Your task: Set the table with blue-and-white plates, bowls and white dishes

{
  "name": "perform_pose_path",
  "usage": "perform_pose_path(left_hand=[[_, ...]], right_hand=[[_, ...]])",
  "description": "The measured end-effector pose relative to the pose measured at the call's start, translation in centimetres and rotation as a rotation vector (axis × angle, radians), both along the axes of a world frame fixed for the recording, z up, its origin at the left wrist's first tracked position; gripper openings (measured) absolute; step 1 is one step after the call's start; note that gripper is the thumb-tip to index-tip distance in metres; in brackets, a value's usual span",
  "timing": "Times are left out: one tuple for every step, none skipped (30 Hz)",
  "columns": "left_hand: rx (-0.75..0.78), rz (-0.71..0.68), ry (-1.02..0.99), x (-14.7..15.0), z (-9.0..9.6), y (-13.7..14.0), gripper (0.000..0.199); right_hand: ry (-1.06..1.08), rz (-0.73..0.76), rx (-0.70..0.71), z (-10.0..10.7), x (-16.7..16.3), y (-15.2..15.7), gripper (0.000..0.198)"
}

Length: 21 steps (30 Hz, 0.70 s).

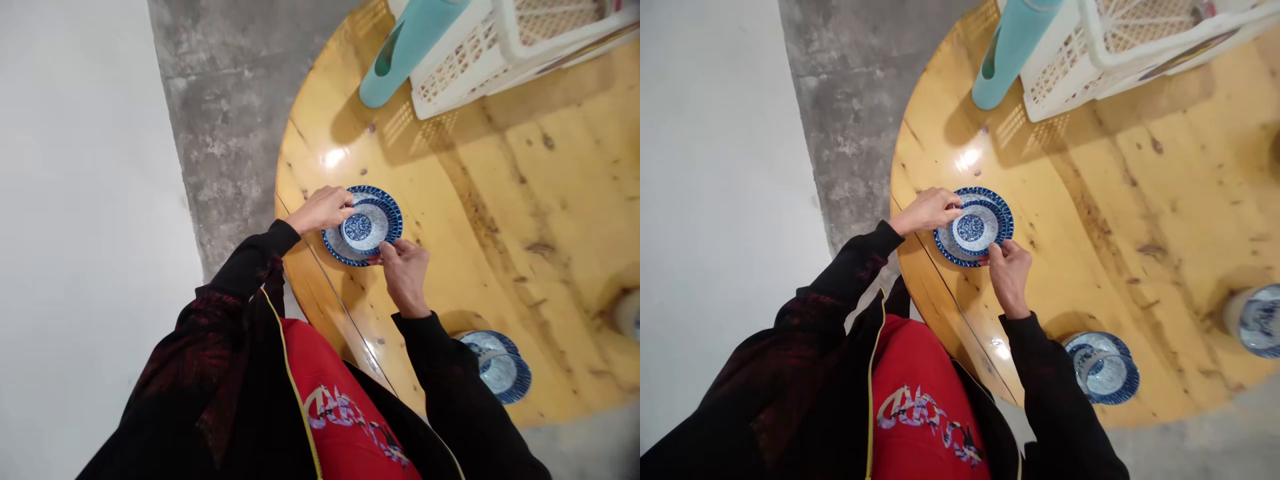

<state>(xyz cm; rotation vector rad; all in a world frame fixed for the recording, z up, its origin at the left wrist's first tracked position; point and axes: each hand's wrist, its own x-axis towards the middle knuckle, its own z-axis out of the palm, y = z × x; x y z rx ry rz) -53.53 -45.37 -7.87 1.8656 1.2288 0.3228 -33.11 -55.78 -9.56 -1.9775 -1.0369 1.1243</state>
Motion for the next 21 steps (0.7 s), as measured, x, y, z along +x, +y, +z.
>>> perform_pose_path(left_hand=[[-0.003,0.001,-0.013,0.1,-0.2,0.1,0.028],[-0.006,0.002,-0.029,0.1,-0.4,0.2,0.029],[-0.007,0.002,-0.044,0.2,-0.5,0.4,0.029],[-0.008,0.000,-0.057,0.2,-0.6,0.5,0.029],[-0.010,-0.002,-0.064,0.2,-0.6,0.6,0.029],[-0.010,-0.006,-0.066,0.2,-0.6,0.7,0.028],[-0.010,-0.011,-0.061,0.2,-0.5,0.7,0.027],[-0.010,-0.019,-0.051,0.2,-0.5,0.7,0.025],[-0.011,-0.028,-0.037,0.2,-0.5,0.8,0.024],[-0.013,-0.036,-0.021,0.2,-0.4,0.8,0.022],[-0.017,-0.043,-0.005,0.1,-0.4,0.9,0.021],[-0.019,-0.046,0.008,0.0,-0.4,1.0,0.019],[-0.018,-0.044,0.020,-0.1,-0.3,1.0,0.019],[-0.010,-0.036,0.030,-0.2,-0.1,1.1,0.019],[0.007,-0.023,0.040,-0.4,0.2,1.1,0.021],[0.032,-0.008,0.049,-0.7,0.6,1.1,0.023],[0.064,0.011,0.060,-1.0,1.1,0.9,0.026],[0.096,0.031,0.069,-1.4,1.8,0.6,0.028],[0.126,0.057,0.075,-1.8,2.4,0.3,0.030],[0.152,0.098,0.086,-2.4,3.1,-0.1,0.032],[0.185,0.141,0.082,-3.0,3.6,-0.5,0.035]], right_hand=[[-0.004,-0.008,0.000,-0.1,-0.1,-0.1,0.026],[-0.009,-0.018,0.001,-0.1,-0.2,-0.1,0.026],[-0.013,-0.026,0.003,-0.1,-0.2,-0.2,0.026],[-0.017,-0.030,0.005,-0.1,-0.2,-0.2,0.025],[-0.022,-0.031,0.004,0.0,-0.3,-0.3,0.025],[-0.028,-0.029,0.000,0.0,-0.3,-0.3,0.024],[-0.033,-0.024,-0.005,0.0,-0.3,-0.3,0.024],[-0.036,-0.018,-0.010,0.0,-0.3,-0.3,0.024],[-0.035,-0.012,-0.013,0.0,-0.3,-0.3,0.024],[-0.029,-0.007,-0.016,0.0,-0.4,-0.3,0.025],[-0.020,-0.004,-0.020,0.0,-0.4,-0.3,0.027],[-0.009,-0.002,-0.026,0.1,-0.5,-0.2,0.029],[0.002,-0.005,-0.035,0.2,-0.6,-0.3,0.030],[0.012,-0.013,-0.040,0.4,-0.7,-0.4,0.032],[0.017,-0.026,-0.042,0.8,-0.7,-0.6,0.035],[0.016,-0.044,-0.038,1.2,-0.6,-1.0,0.039],[0.015,-0.070,-0.029,1.8,-0.6,-1.6,0.044],[0.018,-0.101,-0.018,2.5,-0.5,-2.5,0.049],[0.031,-0.134,-0.005,3.1,-0.6,-3.5,0.053],[0.054,-0.166,0.010,3.8,-0.7,-4.7,0.055],[0.086,-0.194,0.026,4.3,-0.9,-6.0,0.055]])
